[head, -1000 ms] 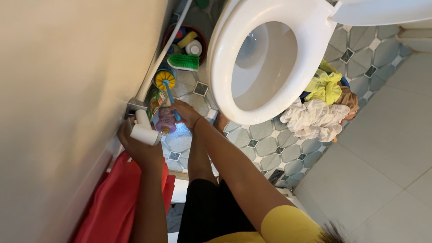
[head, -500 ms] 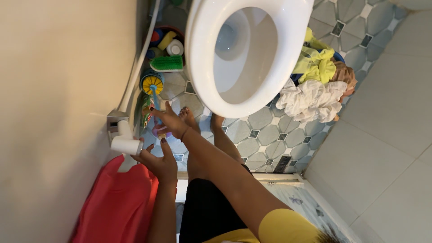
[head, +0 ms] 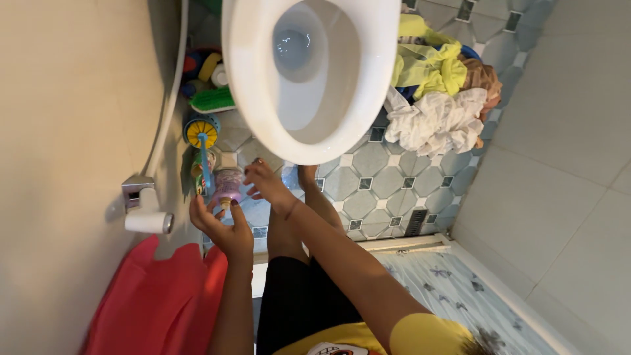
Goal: Cleaning the bathroom sink and toilet bowl and handling laundry
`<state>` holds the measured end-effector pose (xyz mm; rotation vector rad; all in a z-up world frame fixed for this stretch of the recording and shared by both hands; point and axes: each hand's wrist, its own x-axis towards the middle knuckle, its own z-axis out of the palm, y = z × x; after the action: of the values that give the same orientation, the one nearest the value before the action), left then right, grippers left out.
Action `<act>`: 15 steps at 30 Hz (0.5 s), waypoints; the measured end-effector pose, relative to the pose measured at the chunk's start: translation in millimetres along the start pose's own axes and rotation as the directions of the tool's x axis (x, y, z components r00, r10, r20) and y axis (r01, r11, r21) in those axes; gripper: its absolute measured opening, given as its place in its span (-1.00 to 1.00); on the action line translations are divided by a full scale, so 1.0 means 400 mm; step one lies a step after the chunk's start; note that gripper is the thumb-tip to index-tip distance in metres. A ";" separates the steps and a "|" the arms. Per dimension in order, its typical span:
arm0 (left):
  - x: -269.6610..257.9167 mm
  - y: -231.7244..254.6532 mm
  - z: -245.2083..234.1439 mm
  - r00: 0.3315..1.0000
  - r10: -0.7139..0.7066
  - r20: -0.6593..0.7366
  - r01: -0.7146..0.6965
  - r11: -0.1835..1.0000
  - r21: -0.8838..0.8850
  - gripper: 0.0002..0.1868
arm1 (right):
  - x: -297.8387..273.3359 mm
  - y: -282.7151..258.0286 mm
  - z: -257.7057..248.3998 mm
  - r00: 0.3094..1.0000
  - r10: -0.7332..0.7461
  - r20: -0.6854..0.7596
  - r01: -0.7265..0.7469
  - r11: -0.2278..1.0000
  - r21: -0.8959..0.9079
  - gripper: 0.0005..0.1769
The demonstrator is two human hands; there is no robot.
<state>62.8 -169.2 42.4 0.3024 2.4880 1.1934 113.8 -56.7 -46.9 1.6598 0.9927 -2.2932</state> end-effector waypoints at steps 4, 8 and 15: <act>-0.013 0.063 0.008 0.999 0.011 0.040 -0.010 1.000 -0.012 -0.29 | -0.116 -0.014 -0.113 0.994 0.025 -0.105 -0.015 0.995 0.102 -0.50; -0.007 0.138 0.007 0.992 0.082 0.097 -0.082 0.997 -0.010 -0.31 | -0.174 -0.015 -0.264 0.971 0.013 -0.237 0.030 0.984 0.177 -0.55; -0.001 0.279 0.016 0.950 0.109 0.292 -0.087 0.992 -0.088 -0.28 | -0.371 -0.108 -0.731 0.870 -0.141 -0.472 0.403 0.754 0.519 -0.61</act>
<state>69.8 -95.5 126.4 0.5488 2.1865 1.1788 382.2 108.4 52.6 2.4806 0.6098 -2.7251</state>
